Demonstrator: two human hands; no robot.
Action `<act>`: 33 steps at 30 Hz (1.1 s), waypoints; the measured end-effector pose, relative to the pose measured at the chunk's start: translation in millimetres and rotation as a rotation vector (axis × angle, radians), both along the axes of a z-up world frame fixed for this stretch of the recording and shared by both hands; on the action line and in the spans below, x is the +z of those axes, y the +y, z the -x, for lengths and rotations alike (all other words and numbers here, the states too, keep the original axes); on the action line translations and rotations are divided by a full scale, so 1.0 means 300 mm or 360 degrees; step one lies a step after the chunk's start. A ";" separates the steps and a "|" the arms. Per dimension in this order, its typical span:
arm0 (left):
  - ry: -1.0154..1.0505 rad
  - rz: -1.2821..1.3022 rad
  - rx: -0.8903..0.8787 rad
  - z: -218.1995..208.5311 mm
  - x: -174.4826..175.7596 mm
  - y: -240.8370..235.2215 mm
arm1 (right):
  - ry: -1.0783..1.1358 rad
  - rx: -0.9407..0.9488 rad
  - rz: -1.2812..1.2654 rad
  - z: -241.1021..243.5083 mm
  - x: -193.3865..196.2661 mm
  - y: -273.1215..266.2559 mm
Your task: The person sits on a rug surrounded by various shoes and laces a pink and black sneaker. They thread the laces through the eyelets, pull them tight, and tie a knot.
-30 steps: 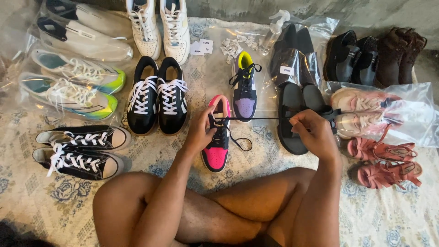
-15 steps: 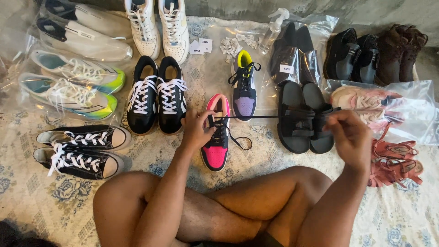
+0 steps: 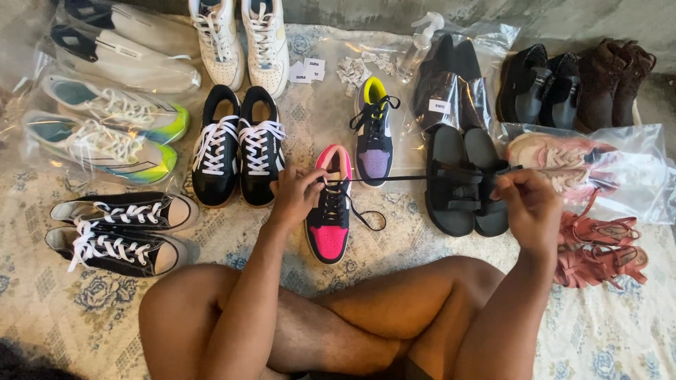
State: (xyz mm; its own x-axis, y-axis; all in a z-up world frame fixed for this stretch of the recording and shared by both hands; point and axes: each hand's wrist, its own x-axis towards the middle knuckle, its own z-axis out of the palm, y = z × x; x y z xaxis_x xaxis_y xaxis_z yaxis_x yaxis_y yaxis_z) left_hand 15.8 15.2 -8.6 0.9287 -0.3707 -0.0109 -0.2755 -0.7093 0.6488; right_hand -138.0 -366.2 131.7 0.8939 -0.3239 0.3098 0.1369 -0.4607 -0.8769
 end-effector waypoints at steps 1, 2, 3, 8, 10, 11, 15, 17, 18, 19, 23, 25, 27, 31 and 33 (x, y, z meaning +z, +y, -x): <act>0.0002 -0.0003 -0.0003 -0.002 -0.015 0.001 | 0.0002 -0.0003 -0.0003 0.011 0.003 -0.003; -0.0063 -0.0003 0.0000 -0.004 -0.030 0.004 | -0.0031 -0.0082 -0.0020 0.021 0.007 -0.004; -0.0133 -0.0001 0.0006 -0.012 -0.043 0.005 | -0.0069 -0.0157 -0.0035 0.025 0.013 -0.007; -0.0128 -0.0029 -0.0016 -0.014 -0.049 0.006 | 0.0037 -0.0269 -0.0212 0.060 0.083 0.029; -0.0145 -0.0040 -0.0022 -0.020 -0.058 0.004 | 0.0022 -0.0225 -0.0187 0.051 0.084 0.030; -0.0154 -0.0054 -0.0012 -0.018 -0.056 0.004 | 0.0013 -0.0192 -0.0161 0.050 0.083 0.033; -0.0060 -0.0122 0.0049 -0.017 -0.031 -0.005 | -0.0182 0.0024 -0.0191 0.062 0.142 0.074; -0.0050 -0.0124 0.0052 -0.011 -0.023 -0.007 | -0.0126 -0.0061 -0.0180 0.100 0.150 0.063; -0.0038 -0.0125 0.0056 -0.010 -0.019 -0.007 | -0.0069 -0.0144 -0.0168 0.118 0.153 0.059; -0.0035 -0.0122 0.0059 -0.008 -0.020 -0.009 | -0.0066 -0.0142 -0.0165 0.122 0.168 0.067; -0.0041 -0.0093 0.0082 -0.007 -0.040 -0.010 | -0.0040 -0.0003 -0.0035 0.140 0.223 0.097; -0.0057 -0.0079 0.0090 -0.003 -0.047 -0.009 | -0.0041 0.0083 0.0022 0.156 0.268 0.133; -0.0065 -0.0097 0.0109 -0.002 -0.040 -0.012 | 0.0009 0.0109 0.0263 0.168 0.335 0.194; -0.0099 0.0000 0.0117 0.004 -0.051 -0.011 | 0.0018 0.0182 0.0393 0.174 0.383 0.254; -0.0147 0.0041 0.0123 0.002 -0.056 -0.014 | 0.0079 0.0481 0.0448 0.153 0.409 0.297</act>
State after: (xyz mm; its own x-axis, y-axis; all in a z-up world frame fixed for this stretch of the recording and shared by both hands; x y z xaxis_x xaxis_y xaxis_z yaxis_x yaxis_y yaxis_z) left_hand 15.2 10.9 -25.4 0.9512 -0.2968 0.0846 -0.2799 -0.7141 0.6416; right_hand -183.8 -277.0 254.5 0.9518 0.0465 0.3031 0.2636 -0.6289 -0.7314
